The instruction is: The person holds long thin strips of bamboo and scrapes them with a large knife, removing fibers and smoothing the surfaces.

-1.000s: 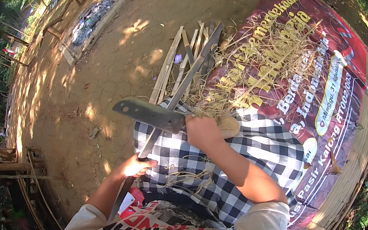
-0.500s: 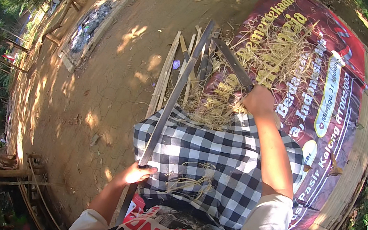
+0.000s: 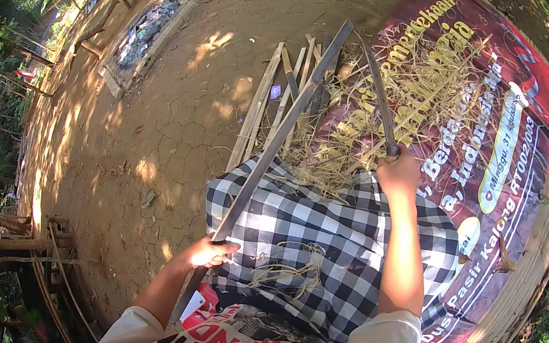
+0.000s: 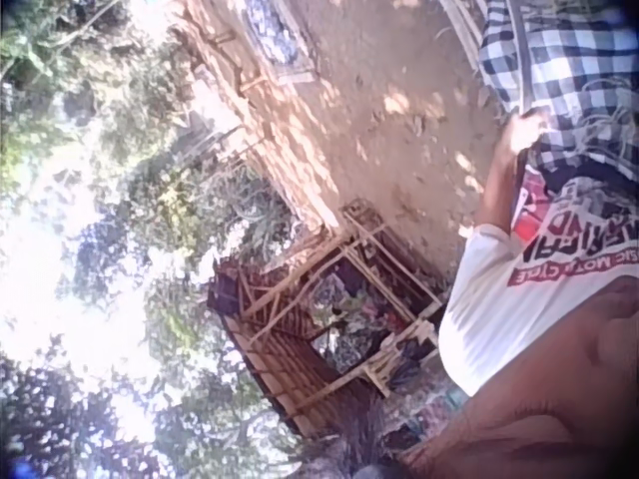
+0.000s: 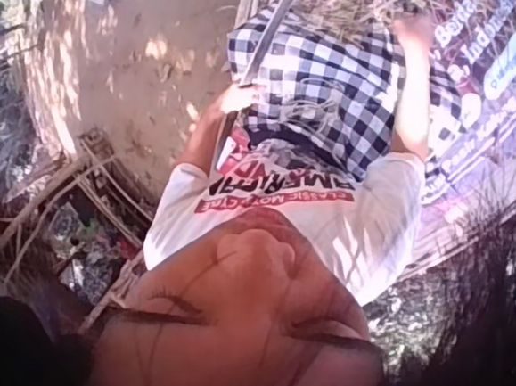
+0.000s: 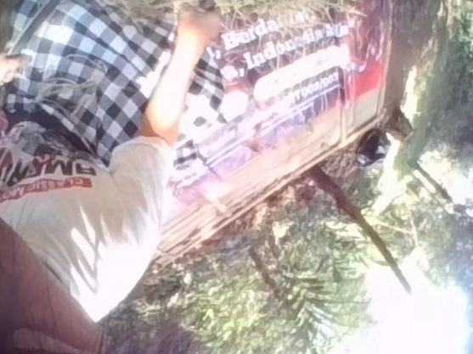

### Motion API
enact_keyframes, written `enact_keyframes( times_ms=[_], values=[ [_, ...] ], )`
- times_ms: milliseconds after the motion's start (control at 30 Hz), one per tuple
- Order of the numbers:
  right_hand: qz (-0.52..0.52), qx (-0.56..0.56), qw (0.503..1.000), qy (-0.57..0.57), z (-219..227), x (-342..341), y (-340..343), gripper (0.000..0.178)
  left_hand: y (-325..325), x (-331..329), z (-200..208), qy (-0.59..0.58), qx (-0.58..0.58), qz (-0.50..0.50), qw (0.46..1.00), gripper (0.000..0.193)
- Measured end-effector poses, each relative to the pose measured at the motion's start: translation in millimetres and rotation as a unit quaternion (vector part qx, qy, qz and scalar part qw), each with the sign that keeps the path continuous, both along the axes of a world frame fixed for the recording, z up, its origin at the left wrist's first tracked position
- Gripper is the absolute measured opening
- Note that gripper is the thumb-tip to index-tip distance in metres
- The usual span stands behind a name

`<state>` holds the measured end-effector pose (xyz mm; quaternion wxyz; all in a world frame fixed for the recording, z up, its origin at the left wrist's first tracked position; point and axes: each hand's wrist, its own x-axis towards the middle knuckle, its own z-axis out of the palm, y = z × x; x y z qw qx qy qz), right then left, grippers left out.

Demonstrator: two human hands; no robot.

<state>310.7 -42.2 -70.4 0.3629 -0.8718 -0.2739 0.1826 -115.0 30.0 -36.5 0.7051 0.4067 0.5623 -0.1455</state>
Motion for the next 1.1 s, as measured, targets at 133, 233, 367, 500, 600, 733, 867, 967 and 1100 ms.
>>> enact_keyframes(
  times_ms=[133, 233, 367, 500, 600, 733, 867, 967, 1100],
  values=[
    [0.011, 0.04, 0.999, 0.025, 20, -6, -6, 0.026, 0, 2, 4, -0.004, -0.008, -0.005, 1.0, 0.043],
    [0.022, 0.148, 0.985, 0.087, 21, -23, -6, 0.032, -4, 5, 5, 0.0, 0.031, -0.003, 1.0, 0.042],
    [0.109, 0.167, 0.975, 0.102, 20, -45, -5, 0.035, -13, 1, -8, 0.043, 0.169, -0.016, 0.985, 0.043],
    [0.224, 0.121, 0.966, 0.038, 30, -52, -7, 0.028, -28, 14, -1, 0.082, 0.295, -0.027, 0.952, 0.049],
    [0.255, 0.082, 0.961, -0.072, 27, -55, -12, 0.024, -34, 16, -4, 0.029, 0.333, -0.018, 0.942, 0.048],
    [0.228, 0.061, 0.952, -0.195, 24, -48, -18, 0.021, -11, 12, 25, 0.016, 0.178, 0.033, 0.983, 0.045],
    [0.174, 0.092, 0.968, -0.155, 28, -34, -20, 0.027, 44, -2, 81, 0.002, 0.254, 0.149, 0.956, 0.043],
    [0.109, 0.086, 0.984, -0.108, 32, -18, -28, 0.036, 97, -6, 148, -0.089, 0.415, 0.228, 0.876, 0.044],
    [0.051, 0.085, 0.993, -0.059, 47, -10, -34, 0.031, 147, -11, 252, -0.254, 0.562, 0.373, 0.693, 0.048]
  ],
)
